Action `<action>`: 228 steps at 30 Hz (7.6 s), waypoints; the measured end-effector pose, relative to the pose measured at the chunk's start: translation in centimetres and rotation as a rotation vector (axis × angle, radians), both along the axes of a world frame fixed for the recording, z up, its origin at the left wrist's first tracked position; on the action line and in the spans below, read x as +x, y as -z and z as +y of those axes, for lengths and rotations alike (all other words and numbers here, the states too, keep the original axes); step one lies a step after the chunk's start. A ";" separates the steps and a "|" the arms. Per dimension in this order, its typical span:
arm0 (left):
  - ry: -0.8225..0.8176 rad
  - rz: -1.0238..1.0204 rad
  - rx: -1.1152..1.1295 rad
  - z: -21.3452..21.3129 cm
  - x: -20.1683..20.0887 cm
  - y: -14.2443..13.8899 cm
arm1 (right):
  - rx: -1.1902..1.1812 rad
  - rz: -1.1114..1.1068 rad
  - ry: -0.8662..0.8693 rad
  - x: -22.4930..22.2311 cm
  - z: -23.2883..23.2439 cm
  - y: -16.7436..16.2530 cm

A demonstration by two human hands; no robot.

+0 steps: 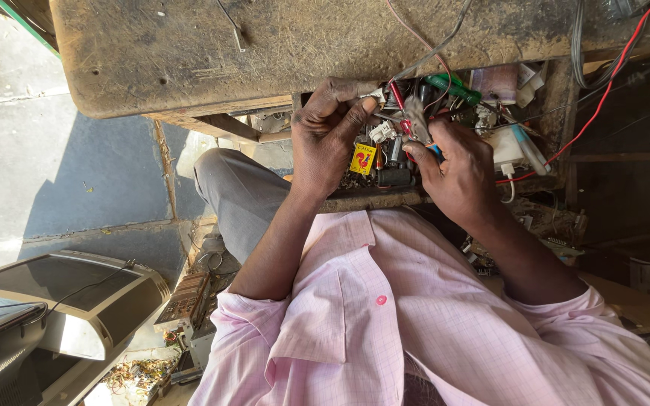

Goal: The person sits on the floor at a workbench and manipulates a black connector panel with multiple jacks, turning it over and working on its terminals. They then take wires from a tool tray, use pliers to strip and cut wire ends, and handle cables and small components while continuing the repair work.

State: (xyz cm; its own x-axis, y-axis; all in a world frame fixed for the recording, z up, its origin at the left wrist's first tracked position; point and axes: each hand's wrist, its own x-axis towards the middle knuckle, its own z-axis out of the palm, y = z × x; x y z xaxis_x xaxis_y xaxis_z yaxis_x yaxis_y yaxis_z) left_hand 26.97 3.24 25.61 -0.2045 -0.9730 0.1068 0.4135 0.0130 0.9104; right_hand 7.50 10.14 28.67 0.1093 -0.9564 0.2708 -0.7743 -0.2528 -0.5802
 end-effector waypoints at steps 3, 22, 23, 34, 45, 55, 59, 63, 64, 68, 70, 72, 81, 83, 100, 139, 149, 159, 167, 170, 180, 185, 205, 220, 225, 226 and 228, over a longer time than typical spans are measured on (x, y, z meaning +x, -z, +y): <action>-0.003 0.002 0.002 0.1 0.0 -0.3 | 0.076 -0.076 0.062 0.1 -0.1 0.4; -0.054 -0.172 -0.184 0.4 -0.3 -1.0 | 0.103 -0.069 -0.014 1.4 -0.4 -1.5; -0.062 -0.200 -0.184 0.4 -0.3 -1.0 | 0.092 -0.065 -0.012 1.4 -0.4 -1.5; -0.034 -0.146 -0.120 0.4 -0.5 -0.7 | 0.042 -0.043 -0.024 1.4 -0.5 -0.6; -0.013 -0.002 0.075 -0.2 0.4 -0.1 | 0.234 -0.341 0.087 1.1 -0.3 -0.2; 0.036 0.306 0.254 -0.7 2.3 0.6 | 0.298 -0.568 0.056 -0.2 -0.2 1.3; 0.084 0.075 0.145 -0.5 3.8 -0.2 | 0.290 -0.533 0.075 -0.2 0.0 1.8; 0.195 -0.256 0.048 0.5 9.8 -1.2 | 0.266 -0.529 0.110 -0.4 0.3 2.2; 0.229 -0.363 0.003 0.8 12.1 -1.4 | 0.261 -0.530 0.123 -0.6 0.3 2.2; -0.626 -0.963 0.103 1.5 21.3 -2.1 | 0.288 -0.559 0.167 -1.5 0.3 2.5; -1.277 -0.973 -0.156 0.9 23.2 -2.1 | 0.314 -0.666 0.201 -1.6 0.1 2.7; -1.412 -0.931 -0.283 0.6 22.5 -2.3 | 0.347 -0.749 0.206 -1.7 0.0 2.6; -0.209 -0.384 -0.396 -3.4 2.1 -4.1 | 0.322 -0.931 0.213 -1.6 1.2 -0.1; -0.178 -0.319 -0.396 -5.1 -0.6 -5.4 | 0.317 -0.980 0.227 -2.1 2.0 -0.6; 0.314 -0.331 -0.171 -1.4 -3.3 -5.2 | 0.153 -0.965 0.293 -1.5 0.9 -0.9; 0.499 -0.112 -0.060 -1.6 -7.8 -2.3 | -0.137 -0.661 0.269 -3.8 2.2 -0.4; 0.482 0.165 0.142 -1.1 -8.5 -2.2 | -0.037 -1.021 0.259 -3.5 2.3 -0.7; 0.370 0.130 0.096 -0.4 -9.1 -2.2 | -0.025 -0.997 0.284 -3.4 1.5 0.1; 0.379 0.172 0.279 -1.4 -8.4 -3.1 | 0.075 -1.060 0.223 -3.6 2.9 -1.9; 0.421 0.204 0.281 -2.2 -8.1 -3.4 | 0.215 -1.053 0.253 -4.4 4.4 -2.9; 0.450 -0.058 0.083 -2.7 -8.9 -3.6 | 0.455 -0.768 0.321 -4.7 5.9 -3.4; 0.421 -0.030 0.103 -3.1 -8.8 -4.1 | 0.375 -0.747 0.251 -5.1 6.0 -2.6; 0.314 0.002 -0.008 -2.6 -9.5 -4.4 | 0.215 -0.384 0.249 -3.4 4.4 -2.5; 0.263 -0.073 -0.026 -2.2 -9.8 -4.0 | 0.182 -0.345 0.233 -3.7 4.0 -2.3; 0.247 -0.053 -0.118 -2.1 -9.8 -4.1 | 0.175 -0.284 0.232 -3.5 3.9 -2.8; 0.259 -0.056 -0.101 -2.1 -9.7 -4.2 | 0.170 -0.278 0.225 -3.5 3.9 -2.8; 0.282 -0.062 -0.066 -2.1 -9.7 -4.4 | 0.205 -0.320 0.245 -3.4 3.9 -2.9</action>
State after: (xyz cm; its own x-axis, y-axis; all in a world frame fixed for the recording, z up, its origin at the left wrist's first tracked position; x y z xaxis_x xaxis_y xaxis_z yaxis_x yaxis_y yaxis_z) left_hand 17.32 1.11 30.00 -0.4743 -0.8680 0.1467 0.3528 -0.0347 0.9351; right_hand 4.10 14.03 31.58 -0.1855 -0.9810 0.0561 -0.5703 0.0610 -0.8192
